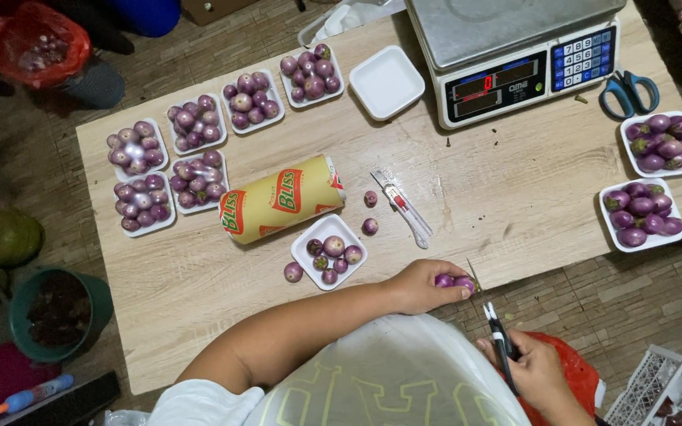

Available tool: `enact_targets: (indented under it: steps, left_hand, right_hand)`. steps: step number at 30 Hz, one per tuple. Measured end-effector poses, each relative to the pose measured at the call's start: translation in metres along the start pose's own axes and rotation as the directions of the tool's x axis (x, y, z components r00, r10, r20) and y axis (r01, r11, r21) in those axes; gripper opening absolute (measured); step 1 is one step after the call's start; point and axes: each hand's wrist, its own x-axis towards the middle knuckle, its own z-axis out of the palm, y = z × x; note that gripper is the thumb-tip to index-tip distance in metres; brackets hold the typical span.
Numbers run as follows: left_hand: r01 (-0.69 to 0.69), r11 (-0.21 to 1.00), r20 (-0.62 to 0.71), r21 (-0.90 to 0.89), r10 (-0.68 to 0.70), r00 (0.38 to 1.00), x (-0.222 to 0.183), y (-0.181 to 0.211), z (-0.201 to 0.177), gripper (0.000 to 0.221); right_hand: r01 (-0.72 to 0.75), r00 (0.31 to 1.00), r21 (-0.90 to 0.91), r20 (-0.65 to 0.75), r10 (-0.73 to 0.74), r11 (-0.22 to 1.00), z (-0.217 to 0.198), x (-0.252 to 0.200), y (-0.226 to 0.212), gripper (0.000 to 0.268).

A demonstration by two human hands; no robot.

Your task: The person places shallots into plastic trays, wraps the trays with plastic film using a sliding cutter, and weighs the finished packages on a digital scale.

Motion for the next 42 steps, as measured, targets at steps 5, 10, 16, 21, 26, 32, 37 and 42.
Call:
enact_targets:
  steps: [5, 10, 16, 21, 26, 32, 37, 42]
  left_hand:
    - [0.025, 0.994, -0.009, 0.102, -0.024, 1.000, -0.006, -0.005, -0.015, 0.043]
    - [0.162, 0.982, -0.202, 0.102, -0.139, 0.970, -0.070, 0.044, -0.067, 0.045]
    - [0.154, 0.967, -0.662, 0.201, 0.019, 0.749, -0.081, -0.012, -0.146, 0.034]
    - [0.138, 0.960, -0.734, 0.243, 0.089, 0.673, -0.076, -0.040, -0.169, 0.048]
    - [0.101, 0.991, -0.718, 0.090, -0.005, 0.696, -0.052, -0.055, -0.173, 0.050]
    - [0.162, 0.986, -0.731, 0.049, -0.075, 0.679, -0.097, -0.071, -0.179, 0.038]
    - [0.115, 0.975, -0.810, 0.189, 0.089, 0.580, -0.132, -0.074, -0.154, 0.048]
    - [0.032, 0.987, -0.822, 0.160, 0.115, 0.558, -0.138, -0.079, -0.145, 0.039]
  right_hand:
    - [-0.117, 0.993, -0.137, 0.015, 0.120, 0.984, -0.012, 0.034, -0.014, 0.026]
    - [-0.130, 0.986, -0.392, -0.148, 0.077, 0.911, -0.028, 0.092, -0.060, 0.060]
    - [0.332, 0.804, -0.588, -0.231, -0.547, 0.737, 0.002, 0.177, -0.058, 0.049]
    - [0.805, 0.582, -0.099, -0.069, -0.811, 0.586, 0.093, 0.143, -0.177, 0.030]
    - [0.909, 0.394, 0.093, 0.122, -0.911, 0.406, 0.163, 0.161, -0.229, 0.042]
    - [0.881, 0.462, 0.041, 0.152, -0.874, 0.472, 0.174, 0.173, -0.220, 0.039]
    - [0.931, 0.361, -0.155, 0.243, -0.900, 0.331, 0.179, 0.178, -0.209, 0.028]
    - [0.939, 0.187, -0.335, 0.299, -0.936, 0.080, 0.186, 0.159, -0.229, 0.030]
